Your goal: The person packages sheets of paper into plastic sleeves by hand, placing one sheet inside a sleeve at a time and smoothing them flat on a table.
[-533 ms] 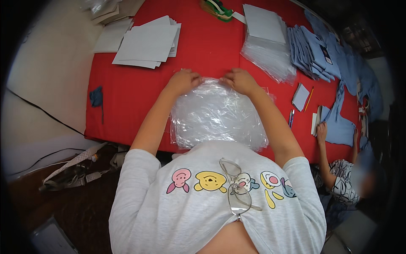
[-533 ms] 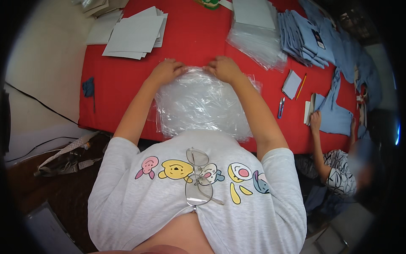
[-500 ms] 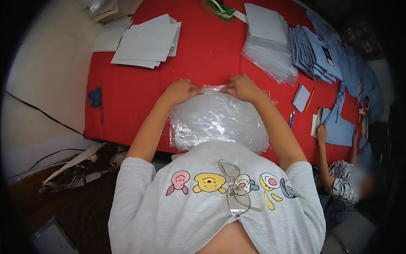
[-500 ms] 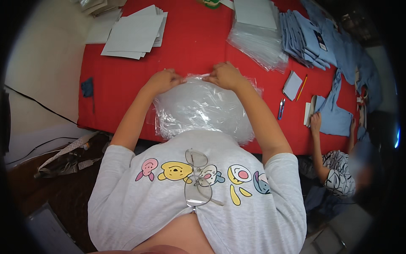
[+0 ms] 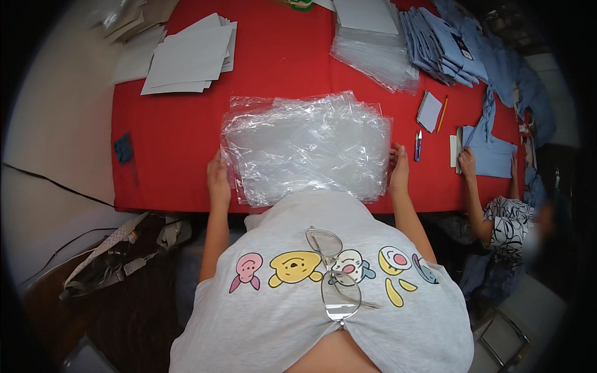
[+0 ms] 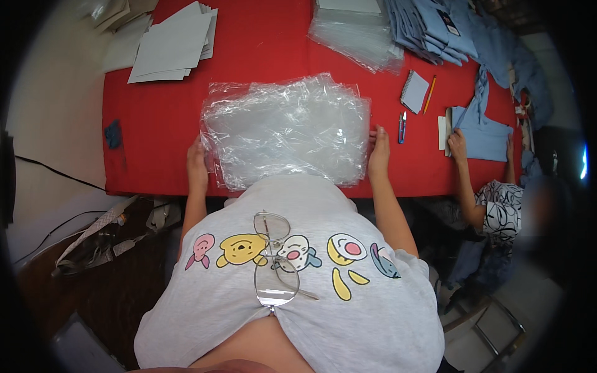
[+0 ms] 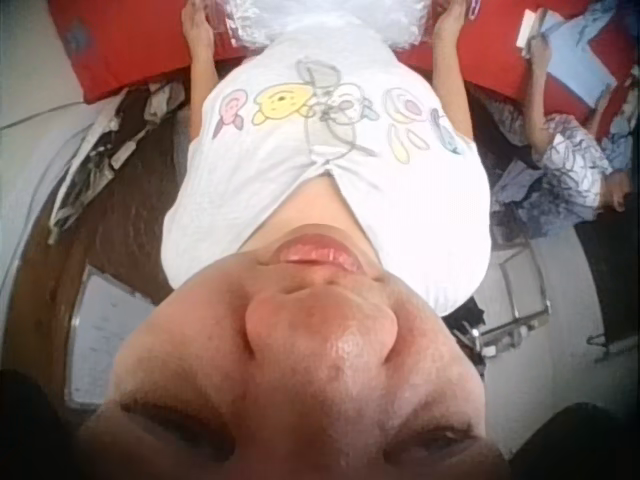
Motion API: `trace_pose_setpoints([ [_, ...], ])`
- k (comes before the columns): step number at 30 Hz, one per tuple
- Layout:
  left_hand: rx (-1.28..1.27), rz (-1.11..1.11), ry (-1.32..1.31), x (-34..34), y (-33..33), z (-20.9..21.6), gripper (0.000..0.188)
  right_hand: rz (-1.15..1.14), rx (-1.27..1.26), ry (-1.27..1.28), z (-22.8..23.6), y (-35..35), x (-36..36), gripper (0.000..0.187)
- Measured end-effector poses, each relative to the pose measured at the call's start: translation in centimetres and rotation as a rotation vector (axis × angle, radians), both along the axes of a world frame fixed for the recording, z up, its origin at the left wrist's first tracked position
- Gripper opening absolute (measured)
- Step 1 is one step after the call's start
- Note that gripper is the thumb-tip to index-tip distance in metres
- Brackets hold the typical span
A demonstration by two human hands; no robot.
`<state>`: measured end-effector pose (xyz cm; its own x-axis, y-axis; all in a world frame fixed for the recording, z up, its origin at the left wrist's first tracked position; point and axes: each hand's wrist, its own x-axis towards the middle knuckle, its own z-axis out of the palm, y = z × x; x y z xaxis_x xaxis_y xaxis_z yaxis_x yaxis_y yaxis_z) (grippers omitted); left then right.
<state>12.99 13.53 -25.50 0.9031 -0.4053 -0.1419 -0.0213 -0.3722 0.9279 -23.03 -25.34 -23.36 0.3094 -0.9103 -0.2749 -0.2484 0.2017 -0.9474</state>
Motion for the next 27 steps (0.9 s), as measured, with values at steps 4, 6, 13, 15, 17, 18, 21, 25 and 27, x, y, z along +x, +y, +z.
trace_pose_setpoints([
  [4, 0.178, -0.116, -0.106, -7.8, -4.7, 1.8, 0.063, 0.313, -0.157, 0.215, 1.8, 5.0, 4.5, 0.072],
  [6, 0.178, -0.099, -0.138, -8.1, -4.7, 1.7, 0.065, 0.282, -0.145, 0.241, 1.9, 3.9, 4.7, 0.069],
  [13, 0.304, -0.005, -0.229, -9.9, -1.4, 2.5, 0.038, 0.173, -0.016, -0.123, 1.0, 1.4, 2.6, 0.080],
  [15, 0.395, -0.091, -0.189, -10.1, -1.1, 2.8, 0.037, 0.421, -0.406, 0.112, 1.6, 3.7, 4.0, 0.083],
  [17, 0.365, -0.091, -0.033, -9.9, -2.0, 4.1, 0.039, 0.528, -0.455, 0.189, 0.6, 2.2, 4.0, 0.094],
  [18, 0.455, -0.156, -0.052, -9.4, -2.2, 4.7, 0.039, 0.536, -0.297, 0.181, 0.7, 0.3, 3.7, 0.096],
  [21, 0.630, -0.228, -0.161, -7.5, -2.6, 6.5, 0.049, 0.638, 0.015, 0.082, 1.6, -2.9, 3.3, 0.111],
  [25, 0.477, -0.092, -0.516, -4.5, -5.7, 8.2, 0.075, 0.604, -0.134, 0.218, 7.2, -1.8, 4.8, 0.125],
  [27, 0.370, -0.180, -0.604, -2.2, -8.6, 8.1, 0.080, 0.530, -0.336, 0.231, 8.8, -1.2, 6.3, 0.120],
])
